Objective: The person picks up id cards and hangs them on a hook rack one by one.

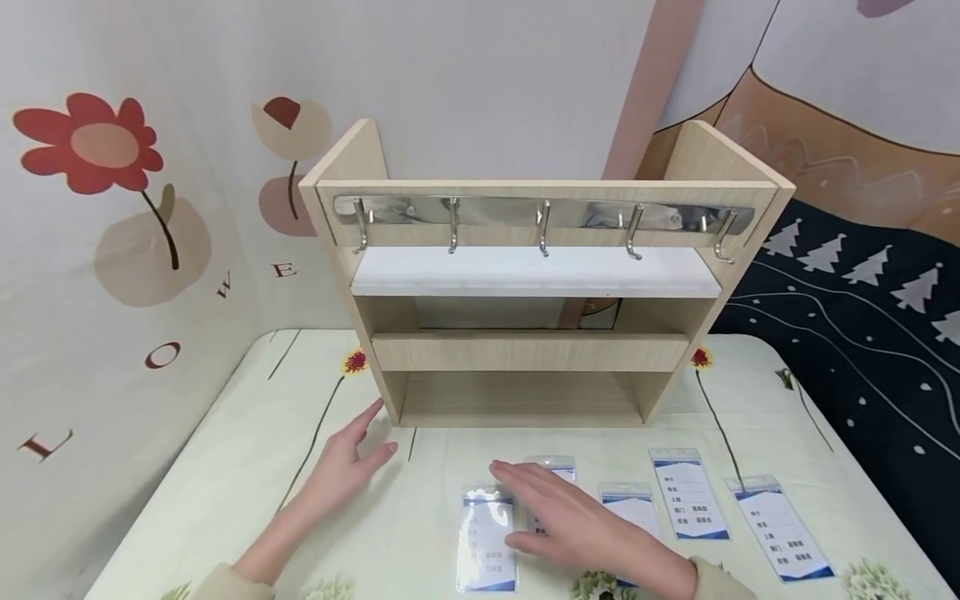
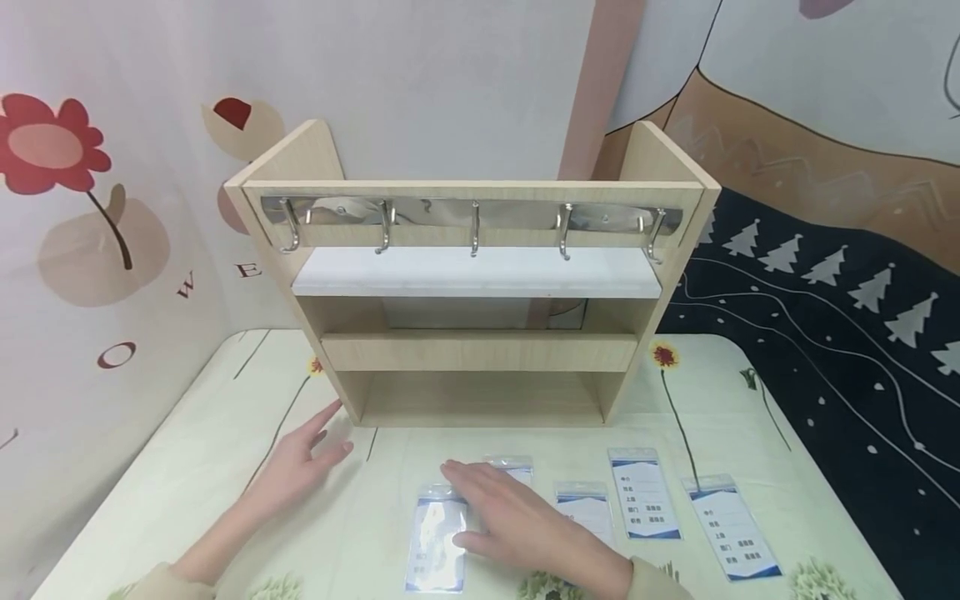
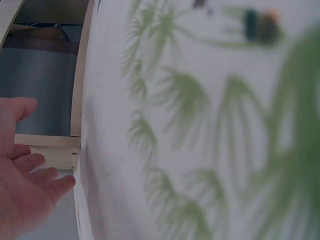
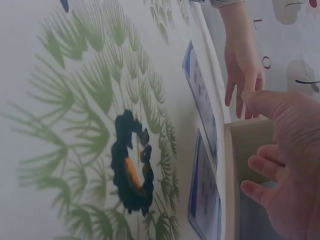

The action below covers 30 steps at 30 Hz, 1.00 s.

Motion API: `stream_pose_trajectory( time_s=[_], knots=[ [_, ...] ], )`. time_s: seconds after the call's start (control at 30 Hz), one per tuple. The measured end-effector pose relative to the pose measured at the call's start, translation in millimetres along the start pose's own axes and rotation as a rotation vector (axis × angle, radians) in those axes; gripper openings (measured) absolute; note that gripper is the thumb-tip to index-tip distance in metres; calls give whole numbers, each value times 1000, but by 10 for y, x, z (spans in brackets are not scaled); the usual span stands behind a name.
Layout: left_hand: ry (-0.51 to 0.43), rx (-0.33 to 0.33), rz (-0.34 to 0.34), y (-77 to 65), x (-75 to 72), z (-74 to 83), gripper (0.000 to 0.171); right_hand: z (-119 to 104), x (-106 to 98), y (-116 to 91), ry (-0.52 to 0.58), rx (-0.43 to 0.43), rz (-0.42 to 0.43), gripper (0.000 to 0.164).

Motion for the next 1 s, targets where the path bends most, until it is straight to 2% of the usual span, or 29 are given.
stream_pose_trajectory(
  time_s=[0.23, 0.4, 0.53, 0.77, 0.9, 1.0],
  knots=[
    [-192, -69, -73, 61, 114, -70, 72, 1, 69, 63, -33, 64, 4, 68],
    [-289, -71, -21, 124, 178, -90, 65, 12, 105, 129, -5, 150, 4, 65],
    [-299, -71, 26, 187, 242, -82, 56, 24, 136, 172, -12, 189, 9, 64],
    [-279, -91, 84, 240, 308, -90, 50, 51, 184, 216, -20, 199, 23, 60],
    [-283, -120, 125, 251, 315, -116, 45, 49, 176, 249, -17, 204, 25, 56],
    [-266, -169, 165, 256, 311, -142, 41, 41, 159, 296, -20, 201, 21, 53]
  ],
)
Point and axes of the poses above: each hand's wrist, its own y-axis towards the middle knuckle, its own x-axis out of the palm, z = x × y, the point moved 3 cm from there along y, towards the middle knuckle, and after that the axes turned 7 degrees about y, right-handed, at the moved point
